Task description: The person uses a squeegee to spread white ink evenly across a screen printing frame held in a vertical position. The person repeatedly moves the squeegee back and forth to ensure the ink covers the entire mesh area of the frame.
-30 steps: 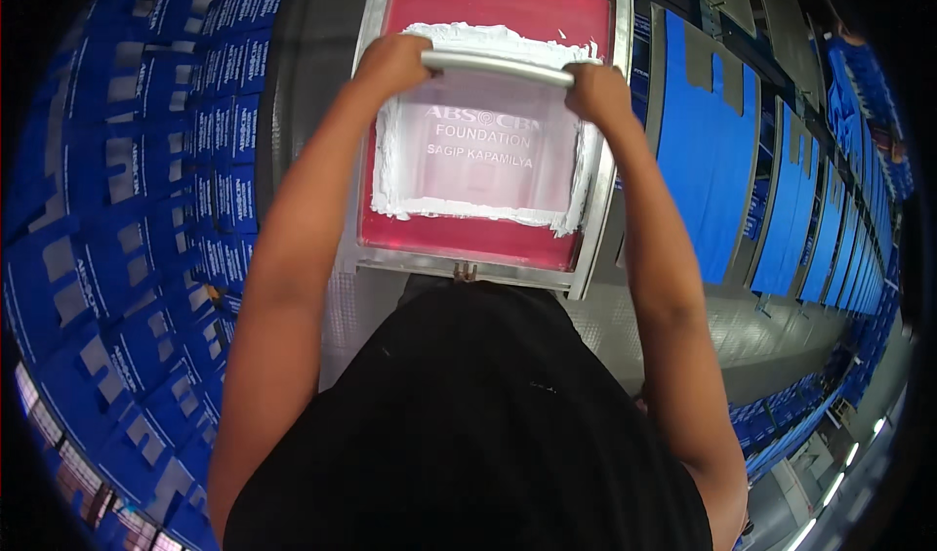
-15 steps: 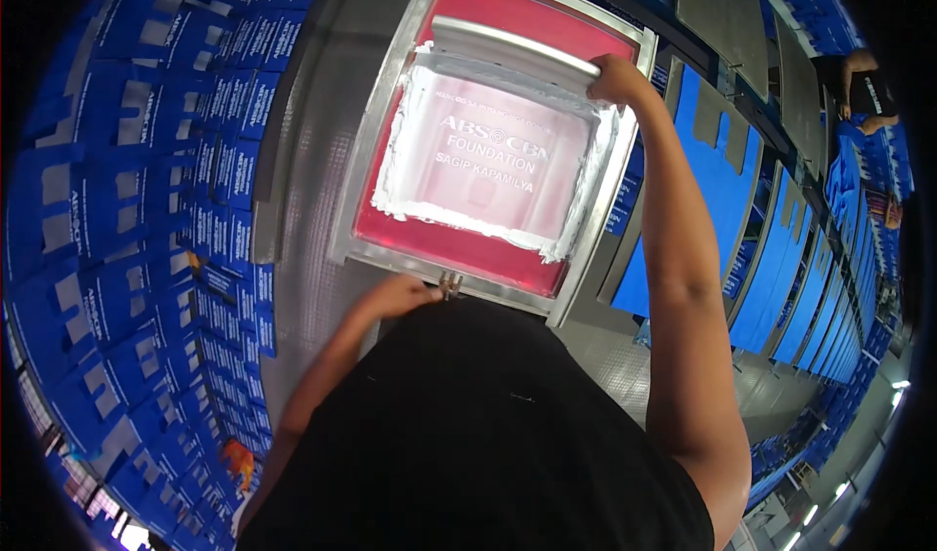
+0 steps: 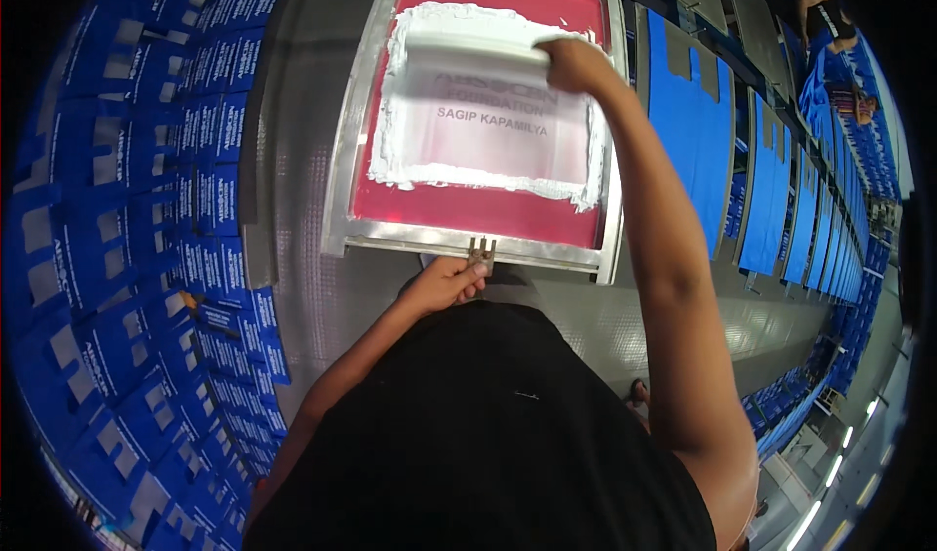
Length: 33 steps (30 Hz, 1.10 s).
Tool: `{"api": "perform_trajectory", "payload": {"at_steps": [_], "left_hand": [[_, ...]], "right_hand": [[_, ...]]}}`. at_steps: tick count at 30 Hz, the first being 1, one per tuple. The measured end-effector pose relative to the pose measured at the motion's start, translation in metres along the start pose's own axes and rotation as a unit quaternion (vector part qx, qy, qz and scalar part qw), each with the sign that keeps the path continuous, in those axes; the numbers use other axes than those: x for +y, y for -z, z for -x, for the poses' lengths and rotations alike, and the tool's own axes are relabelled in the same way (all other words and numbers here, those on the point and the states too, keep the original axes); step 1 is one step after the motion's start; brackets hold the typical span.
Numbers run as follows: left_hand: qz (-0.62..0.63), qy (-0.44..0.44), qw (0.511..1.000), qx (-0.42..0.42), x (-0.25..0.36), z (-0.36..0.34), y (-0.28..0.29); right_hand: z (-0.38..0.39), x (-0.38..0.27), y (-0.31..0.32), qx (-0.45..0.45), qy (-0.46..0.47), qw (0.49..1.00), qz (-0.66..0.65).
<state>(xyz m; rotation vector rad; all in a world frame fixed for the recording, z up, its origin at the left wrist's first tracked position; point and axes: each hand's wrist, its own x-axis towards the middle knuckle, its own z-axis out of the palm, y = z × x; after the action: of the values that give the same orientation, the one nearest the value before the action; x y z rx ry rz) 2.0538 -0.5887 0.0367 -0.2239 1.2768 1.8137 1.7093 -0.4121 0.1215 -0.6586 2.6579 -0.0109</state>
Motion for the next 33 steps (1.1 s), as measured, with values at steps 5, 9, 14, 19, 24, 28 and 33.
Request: {"api": "perform_trajectory", "payload": {"at_steps": [5,9,14,19,24,28,33], "left_hand": [[-0.005,-0.004,1.000,0.006,0.002,-0.002,-0.001],[-0.032,0.051,0.997,0.045,-0.022,-0.011,0.000],[-0.059,0.073,0.991,0.095,-0.031,-0.017,0.001],[-0.394,0.045,0.899,0.187,0.019,0.002,0.008],[-0.351,-0.076,0.757,0.546,0.069,0.008,0.133],[-0.223,-0.137,0.830,0.493,0.034,-0.027,0.199],[-0.141,-0.153,0.852,0.480,0.071,-0.004,0.107]], "right_hand": [[0.174,-0.089,-0.053,0.067,-0.012,0.998,-0.015],[0.200,-0.099,-0.071,0.099,0.015,0.993,-0.059],[0.187,-0.053,-0.031,0.061,-0.050,0.995,-0.055],[0.183,0.040,-0.069,0.008,-0.105,0.954,-0.280],[0.148,0.066,-0.087,0.026,-0.119,0.856,-0.503],[0.131,0.055,-0.079,0.037,-0.185,0.782,-0.594],[0.178,0.104,-0.064,0.071,-0.165,0.749,-0.638]]}}
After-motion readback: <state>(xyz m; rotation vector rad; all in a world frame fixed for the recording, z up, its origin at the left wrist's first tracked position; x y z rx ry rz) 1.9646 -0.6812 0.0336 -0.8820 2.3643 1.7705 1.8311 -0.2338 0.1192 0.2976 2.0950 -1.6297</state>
